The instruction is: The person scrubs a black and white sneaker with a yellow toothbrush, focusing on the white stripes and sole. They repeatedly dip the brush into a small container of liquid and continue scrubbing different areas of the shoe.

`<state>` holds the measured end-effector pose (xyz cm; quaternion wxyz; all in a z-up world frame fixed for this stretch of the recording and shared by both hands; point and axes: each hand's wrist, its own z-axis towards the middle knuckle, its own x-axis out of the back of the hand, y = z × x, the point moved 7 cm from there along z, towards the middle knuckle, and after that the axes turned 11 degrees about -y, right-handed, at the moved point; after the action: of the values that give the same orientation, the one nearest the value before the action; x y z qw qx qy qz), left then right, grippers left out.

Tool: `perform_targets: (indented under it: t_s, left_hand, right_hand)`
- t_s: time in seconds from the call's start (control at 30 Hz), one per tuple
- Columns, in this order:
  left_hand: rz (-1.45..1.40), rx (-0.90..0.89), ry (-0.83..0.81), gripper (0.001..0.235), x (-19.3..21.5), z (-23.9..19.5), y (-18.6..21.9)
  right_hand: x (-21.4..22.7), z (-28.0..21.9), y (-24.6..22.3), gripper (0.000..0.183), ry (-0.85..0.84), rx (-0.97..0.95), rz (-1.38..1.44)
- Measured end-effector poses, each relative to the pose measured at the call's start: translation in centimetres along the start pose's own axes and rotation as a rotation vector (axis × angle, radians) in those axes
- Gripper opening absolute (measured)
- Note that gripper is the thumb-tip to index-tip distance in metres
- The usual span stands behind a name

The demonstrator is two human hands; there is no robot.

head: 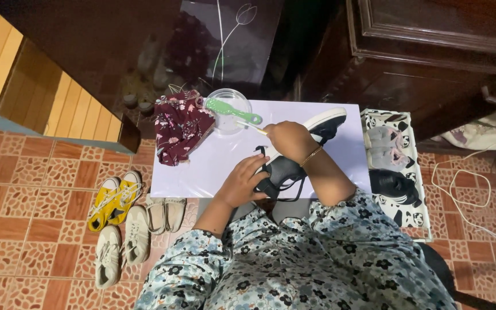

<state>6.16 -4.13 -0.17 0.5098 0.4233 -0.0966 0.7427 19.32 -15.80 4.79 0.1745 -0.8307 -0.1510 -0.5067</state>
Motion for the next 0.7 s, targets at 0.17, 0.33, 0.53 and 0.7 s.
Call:
perform_targets:
  t_s: [0.17,0.33,0.53,0.7]
  left_hand:
    - [-0.016,-0.01,-0.013,0.066,0.1,0.0,-0.1]
    - [-0.024,-0.007,-0.038,0.073,0.0,0.0,0.0]
    - [-0.053,-0.017,-0.03,0.065,0.3,0.4,0.1]
    - [-0.048,-0.013,-0.052,0.065,0.1,0.2,-0.1]
  right_hand:
    - [2.8,-5.4,0.9,0.032,0.227,0.096,0.5]
    - [-0.7,-13.2,6.9,0.045,0.392,0.112,0.942]
    - [-4.5,-19.6,5.8,0.046,0.253,-0.137,0.77]
    - [-8.1,-20.4,5.1,0.043,0.198,-0.174,0.3]
